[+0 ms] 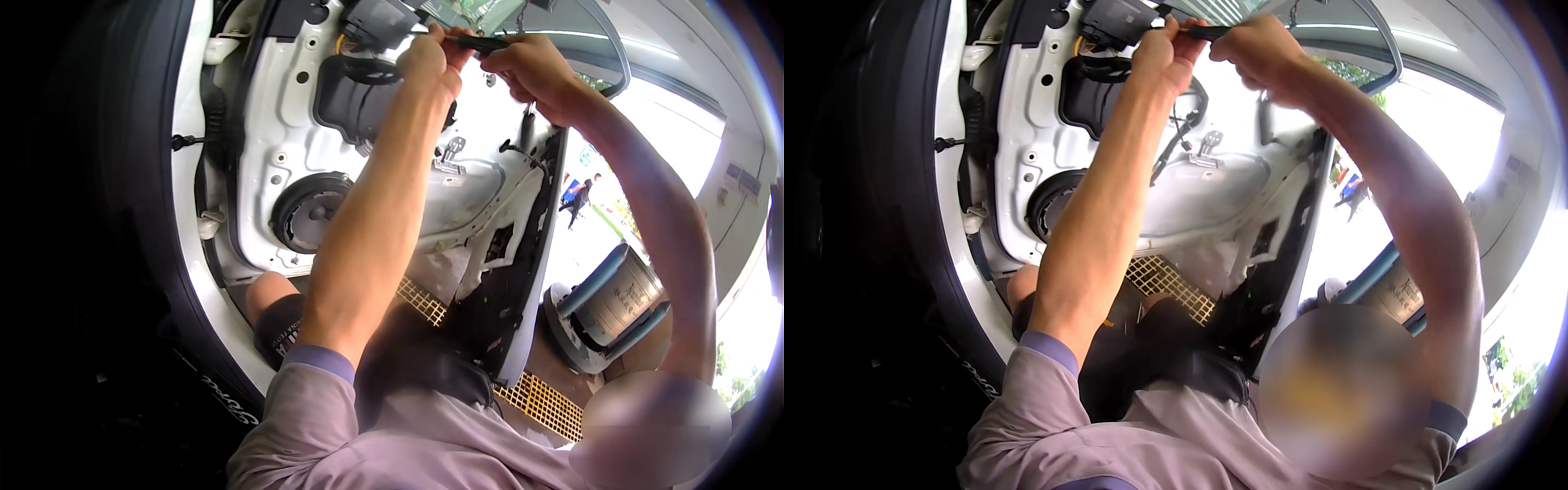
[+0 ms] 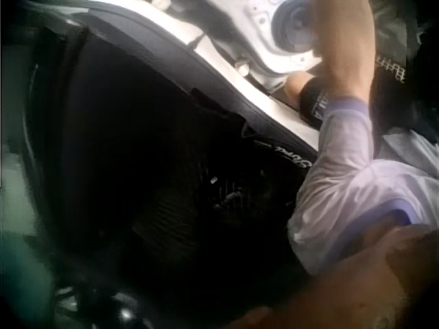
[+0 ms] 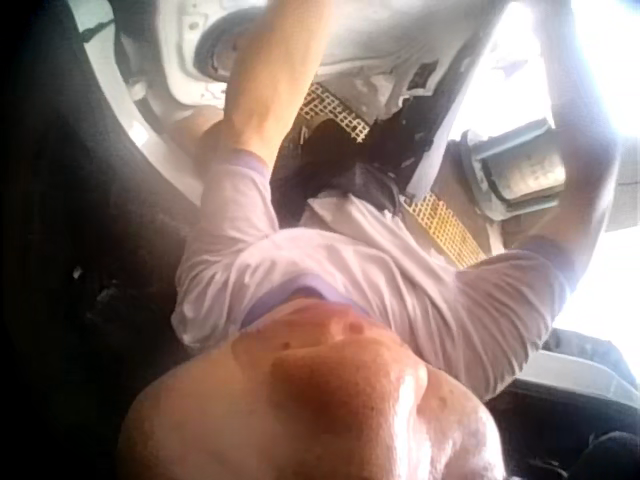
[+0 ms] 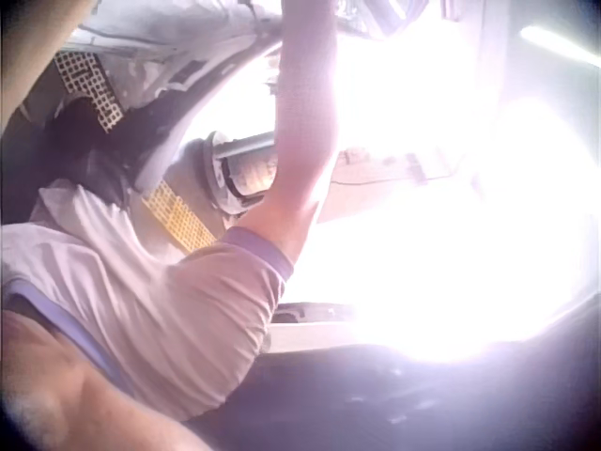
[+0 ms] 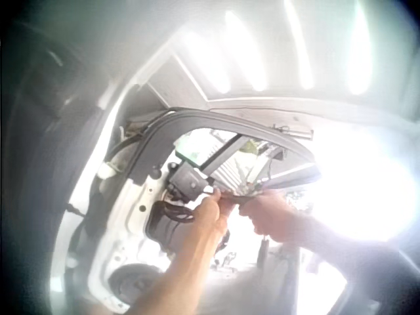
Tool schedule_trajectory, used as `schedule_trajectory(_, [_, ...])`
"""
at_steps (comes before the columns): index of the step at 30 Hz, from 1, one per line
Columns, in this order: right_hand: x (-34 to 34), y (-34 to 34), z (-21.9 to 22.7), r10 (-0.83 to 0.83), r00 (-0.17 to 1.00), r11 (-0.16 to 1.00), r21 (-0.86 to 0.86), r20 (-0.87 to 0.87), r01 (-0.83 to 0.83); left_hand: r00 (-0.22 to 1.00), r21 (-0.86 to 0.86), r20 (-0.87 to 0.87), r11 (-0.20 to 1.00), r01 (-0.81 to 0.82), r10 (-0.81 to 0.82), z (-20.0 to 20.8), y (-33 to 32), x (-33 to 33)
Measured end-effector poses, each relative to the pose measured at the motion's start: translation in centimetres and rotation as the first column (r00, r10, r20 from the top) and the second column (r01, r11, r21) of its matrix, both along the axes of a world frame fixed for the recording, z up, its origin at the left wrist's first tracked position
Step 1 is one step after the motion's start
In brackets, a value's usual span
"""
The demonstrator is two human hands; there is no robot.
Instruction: The person removes screws from a car door speaker using a screwdriver and disconnects electrical wiring from the door panel.
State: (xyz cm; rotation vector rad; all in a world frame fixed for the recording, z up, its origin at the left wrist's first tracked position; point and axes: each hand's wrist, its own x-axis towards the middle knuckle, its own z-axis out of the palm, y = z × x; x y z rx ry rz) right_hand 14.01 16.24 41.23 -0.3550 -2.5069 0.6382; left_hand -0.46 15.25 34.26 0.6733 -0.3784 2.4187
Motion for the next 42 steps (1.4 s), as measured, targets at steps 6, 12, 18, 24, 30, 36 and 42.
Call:
schedule_trajectory(6, [-0.2,-0.3,-2.2,0.021,0.994,-0.014,0.994,-0.105,0.105,0.997,-0.106,0.08,0.994,-0.017,0.025,-1.0,-2.0,0.2])
schedule_trajectory(12, [-0.3,-1.8,-1.2,0.184,0.975,0.53,0.848,-0.123,0.007,1.0,-0.07,0.005,0.997,-0.014,0.015,-1.0,-2.3,-0.1])
schedule_trajectory(18, [0.0,-1.4,-1.8,-0.089,0.996,0.918,0.387,-0.001,0.082,1.0,-0.092,0.019,0.996,-0.009,0.011,-0.9,-2.3,0.2])
schedule_trajectory(24, [-0.5,-0.9,-1.4,0.301,0.953,-0.16,0.984,-0.028,0.08,0.999,-0.063,0.014,0.997,0.033,-0.032,-1.1,-2.5,-0.3])
schedule_trajectory(30, [-0.1,-0.6,-2.4,0.017,0.999,0.979,0.204,-0.028,-0.011,0.995,-0.088,0.052,0.992,0.089,-0.084,-1.5,-2.3,0.1])
schedule_trajectory(36, [0.0,-0.9,-1.0,0.191,0.98,-0.385,0.923,0.057,0.021,0.988,-0.106,0.154,0.993,0.047,-0.03,-0.9,-2.7,0.1])
schedule_trajectory(42, [-0.2,-1.3,-2.0,0.062,0.993,0.961,0.275,-0.102,-0.032,0.997,-0.121,0.069,0.992,0.036,-0.028,-0.5,-2.9,0.5])
